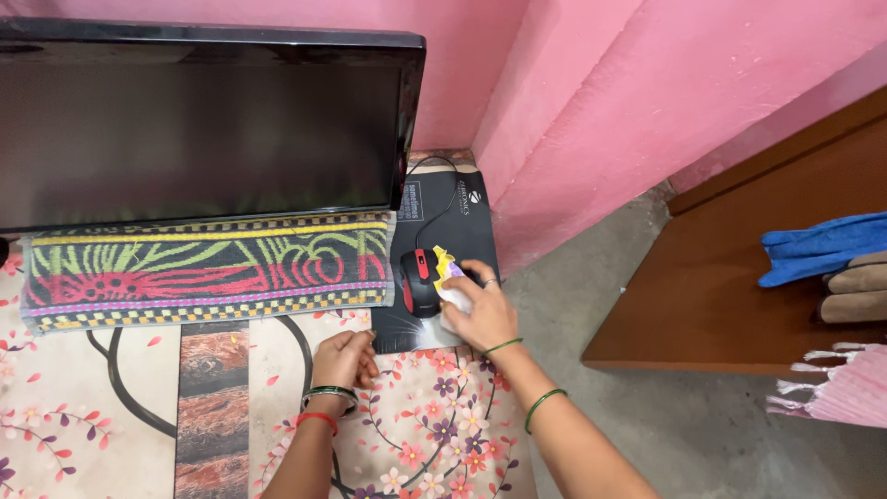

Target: The person tidies a desk by moving a book, adjusting the monitor, folding a cloth, and wiping the surface with a piece of paper.

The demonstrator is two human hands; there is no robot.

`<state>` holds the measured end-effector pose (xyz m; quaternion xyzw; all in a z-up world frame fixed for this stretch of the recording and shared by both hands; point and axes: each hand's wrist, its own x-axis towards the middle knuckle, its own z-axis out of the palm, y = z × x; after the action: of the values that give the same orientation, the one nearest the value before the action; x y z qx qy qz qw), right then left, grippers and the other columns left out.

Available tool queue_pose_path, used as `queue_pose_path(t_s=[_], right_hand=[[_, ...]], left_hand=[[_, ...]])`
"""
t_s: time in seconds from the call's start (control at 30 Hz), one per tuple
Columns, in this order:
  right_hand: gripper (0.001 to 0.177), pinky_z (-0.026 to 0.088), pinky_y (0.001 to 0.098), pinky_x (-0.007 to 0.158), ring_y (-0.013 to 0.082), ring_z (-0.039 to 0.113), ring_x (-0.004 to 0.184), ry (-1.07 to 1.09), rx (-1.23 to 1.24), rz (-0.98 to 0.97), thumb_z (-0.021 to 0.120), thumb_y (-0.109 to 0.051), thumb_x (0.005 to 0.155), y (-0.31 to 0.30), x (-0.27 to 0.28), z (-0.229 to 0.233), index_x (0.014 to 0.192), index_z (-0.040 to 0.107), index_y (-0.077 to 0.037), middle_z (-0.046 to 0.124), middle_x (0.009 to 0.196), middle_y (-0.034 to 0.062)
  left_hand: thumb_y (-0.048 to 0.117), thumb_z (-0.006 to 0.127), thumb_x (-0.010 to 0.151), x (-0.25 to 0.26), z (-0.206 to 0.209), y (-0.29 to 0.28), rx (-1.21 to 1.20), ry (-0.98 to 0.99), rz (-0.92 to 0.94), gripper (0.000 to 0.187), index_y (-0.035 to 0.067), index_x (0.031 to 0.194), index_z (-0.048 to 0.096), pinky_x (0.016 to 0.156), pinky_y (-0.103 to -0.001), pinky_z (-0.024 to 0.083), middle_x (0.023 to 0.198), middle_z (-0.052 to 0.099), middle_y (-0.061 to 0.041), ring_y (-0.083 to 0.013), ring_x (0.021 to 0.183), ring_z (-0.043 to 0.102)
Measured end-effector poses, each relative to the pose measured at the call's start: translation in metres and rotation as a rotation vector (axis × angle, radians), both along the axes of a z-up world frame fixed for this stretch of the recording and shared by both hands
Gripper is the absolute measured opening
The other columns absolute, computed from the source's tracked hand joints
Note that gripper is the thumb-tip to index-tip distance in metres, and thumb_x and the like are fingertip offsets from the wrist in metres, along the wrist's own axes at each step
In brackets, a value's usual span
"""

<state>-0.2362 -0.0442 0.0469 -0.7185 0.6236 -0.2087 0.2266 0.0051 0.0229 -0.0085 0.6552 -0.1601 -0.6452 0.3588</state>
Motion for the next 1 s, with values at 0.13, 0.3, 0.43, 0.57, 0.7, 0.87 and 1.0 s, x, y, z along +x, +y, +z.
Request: queue_pose_path(t_s=[0.13, 0.3, 0.43, 0.57, 0.7, 0.87, 1.0], right_hand=[[0.072, 0.056, 0.0506, 0.080, 0.0404, 0.069, 0.095, 0.098, 0.118, -0.166, 0.080, -0.061, 0.070, 0.010, 0.034, 0.013, 0.120, 0.059, -0.014, 0.053, 0.131, 0.0117], [0.081, 0.056, 0.0529, 0.075, 0.0439, 0.069, 0.088, 0.116, 0.138, -0.248, 0.079, -0.063, 0.072, 0.010, 0.048, -0.004, 0.127, 0.051, -0.010, 0.049, 0.128, 0.0153], [0.077, 0.055, 0.0541, 0.075, 0.0444, 0.069, 0.088, 0.112, 0.130, -0.294, 0.078, -0.063, 0.075, -0.001, 0.047, -0.015, 0.126, 0.052, -0.010, 0.050, 0.126, 0.0147], [0.079, 0.055, 0.0533, 0.077, 0.0437, 0.068, 0.091, 0.129, 0.152, -0.295, 0.080, -0.064, 0.073, -0.013, 0.043, -0.015, 0.123, 0.052, -0.010, 0.051, 0.125, 0.0143], [0.061, 0.055, 0.0500, 0.079, 0.0416, 0.069, 0.092, -0.038, -0.041, -0.301, 0.084, -0.048, 0.077, -0.006, 0.030, -0.021, 0.116, 0.057, -0.009, 0.060, 0.116, 0.0165], [0.030, 0.055, 0.0425, 0.085, 0.0331, 0.074, 0.099, -0.418, -0.240, -0.381, 0.068, -0.021, 0.093, 0.017, 0.012, -0.027, 0.118, 0.058, -0.008, 0.073, 0.106, 0.0132], [0.031, 0.045, 0.0455, 0.093, 0.0356, 0.066, 0.104, -0.118, -0.366, -0.311, 0.064, -0.005, 0.088, 0.037, 0.015, -0.029, 0.119, 0.065, -0.008, 0.073, 0.112, 0.0122]], left_hand=[[0.028, 0.069, 0.090, 0.001, 0.001, 0.000, -0.030, 0.042, 0.046, 0.035, -0.003, 0.073, 0.063, 0.036, -0.032, 0.045, 0.052, 0.060, -0.015, -0.0153, 0.034, 0.046], [0.028, 0.075, 0.089, -0.003, 0.007, -0.002, 0.005, -0.024, 0.026, 0.038, -0.001, 0.070, 0.060, 0.036, -0.031, 0.041, 0.051, 0.059, -0.014, -0.0148, 0.034, 0.046], [0.024, 0.076, 0.089, -0.005, 0.008, -0.003, 0.007, -0.049, 0.022, 0.037, -0.001, 0.068, 0.058, 0.035, -0.032, 0.044, 0.051, 0.060, -0.013, -0.0150, 0.033, 0.046], [0.024, 0.074, 0.090, -0.002, 0.003, -0.003, 0.006, -0.038, 0.024, 0.036, -0.002, 0.069, 0.060, 0.035, -0.032, 0.045, 0.052, 0.061, -0.014, -0.0151, 0.033, 0.046], [0.026, 0.070, 0.092, 0.003, -0.005, -0.004, 0.007, 0.015, 0.025, 0.036, -0.002, 0.071, 0.062, 0.036, -0.032, 0.044, 0.053, 0.063, -0.016, -0.0168, 0.032, 0.049], [0.026, 0.065, 0.095, 0.003, -0.008, -0.005, 0.027, 0.042, 0.048, 0.036, -0.003, 0.074, 0.063, 0.036, -0.033, 0.045, 0.055, 0.063, -0.017, -0.0166, 0.033, 0.047], [0.026, 0.064, 0.096, 0.001, -0.003, -0.005, 0.019, -0.017, 0.039, 0.038, -0.005, 0.075, 0.063, 0.037, -0.032, 0.045, 0.056, 0.064, -0.018, -0.0159, 0.034, 0.047]])
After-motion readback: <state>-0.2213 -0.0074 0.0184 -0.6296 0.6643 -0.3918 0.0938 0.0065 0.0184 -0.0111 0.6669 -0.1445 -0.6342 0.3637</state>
